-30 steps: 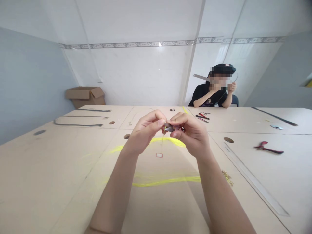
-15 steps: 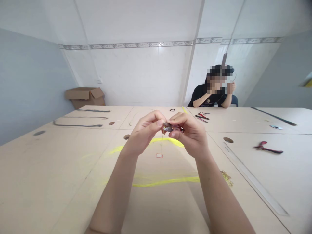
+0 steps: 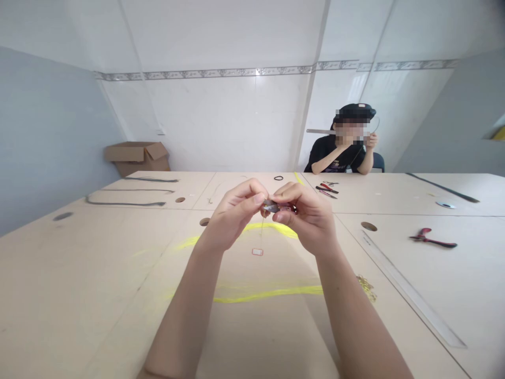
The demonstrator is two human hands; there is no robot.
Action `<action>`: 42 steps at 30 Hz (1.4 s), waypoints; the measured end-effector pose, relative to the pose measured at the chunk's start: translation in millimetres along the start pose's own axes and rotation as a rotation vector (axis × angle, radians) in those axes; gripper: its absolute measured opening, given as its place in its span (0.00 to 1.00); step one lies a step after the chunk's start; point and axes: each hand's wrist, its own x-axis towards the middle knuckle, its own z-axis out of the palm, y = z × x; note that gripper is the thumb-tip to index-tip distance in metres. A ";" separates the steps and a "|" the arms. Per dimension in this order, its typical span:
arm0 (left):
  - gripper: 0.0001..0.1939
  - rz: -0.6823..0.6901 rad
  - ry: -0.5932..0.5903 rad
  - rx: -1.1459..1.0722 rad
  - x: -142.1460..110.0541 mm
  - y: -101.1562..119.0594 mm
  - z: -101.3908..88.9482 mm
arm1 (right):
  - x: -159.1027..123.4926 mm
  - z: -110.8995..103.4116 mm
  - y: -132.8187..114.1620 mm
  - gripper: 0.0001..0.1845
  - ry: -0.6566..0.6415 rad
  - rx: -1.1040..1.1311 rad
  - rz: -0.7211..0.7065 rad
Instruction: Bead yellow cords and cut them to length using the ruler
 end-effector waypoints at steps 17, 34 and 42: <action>0.12 0.010 -0.006 -0.042 -0.6 0.1 -0.3 | -0.2 0.3 -0.1 0.08 0.000 0.041 0.023; 0.10 0.024 -0.041 -0.075 -0.4 -1.3 -0.4 | 0.9 1.9 -1.6 0.08 0.021 -0.013 0.033; 0.13 0.008 -0.003 -0.024 0.1 -0.1 0.6 | 0.1 1.3 -1.0 0.09 0.024 -0.020 0.052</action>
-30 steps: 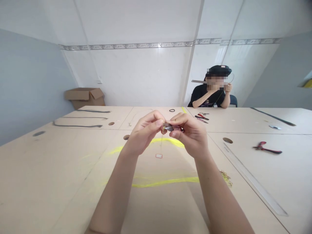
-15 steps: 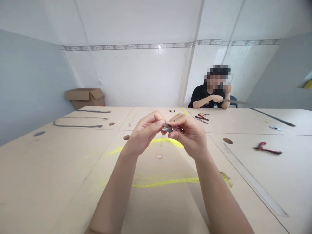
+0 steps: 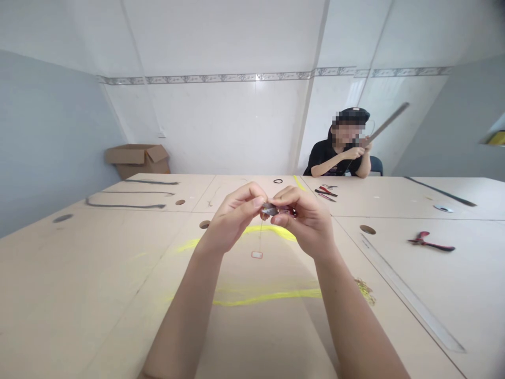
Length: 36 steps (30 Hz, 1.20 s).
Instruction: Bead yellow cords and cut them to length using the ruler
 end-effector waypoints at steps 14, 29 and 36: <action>0.13 -0.002 -0.019 -0.015 -0.4 -0.8 -0.8 | 0.4 -0.2 -0.2 0.05 0.004 0.003 -0.024; 0.13 0.066 0.068 0.384 0.1 1.2 -10.6 | 4.0 0.4 -9.9 0.07 0.118 0.181 0.387; 0.16 0.012 0.069 0.524 0.5 3.1 -8.4 | 4.4 5.1 -12.0 0.09 0.126 0.025 0.416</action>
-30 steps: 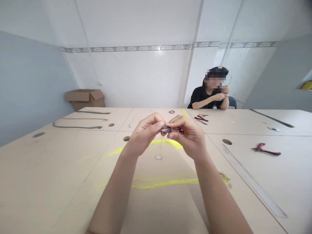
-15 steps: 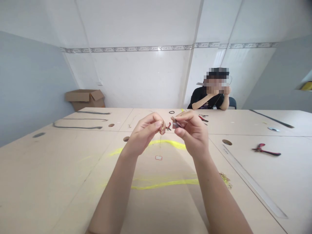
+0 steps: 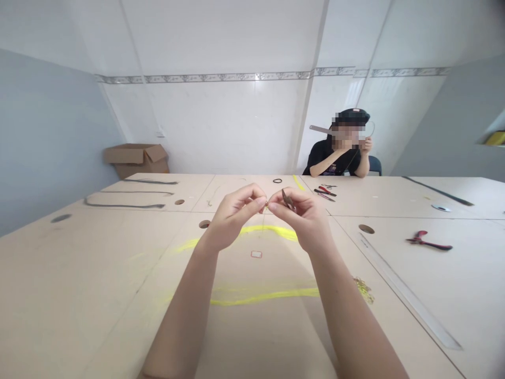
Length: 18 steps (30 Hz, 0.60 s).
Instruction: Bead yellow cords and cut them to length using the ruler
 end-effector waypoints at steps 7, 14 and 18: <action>0.16 -0.012 0.016 0.054 -0.7 0.7 -0.5 | 1.7 -0.4 3.3 0.11 -0.012 -0.043 -0.043; 0.15 0.002 0.052 0.078 0.4 -1.1 -0.3 | 3.1 -3.5 0.5 0.08 0.069 0.004 -0.007; 0.16 -0.012 0.034 0.086 1.5 -1.6 -0.5 | 1.7 -1.3 -0.8 0.10 0.012 -0.011 -0.028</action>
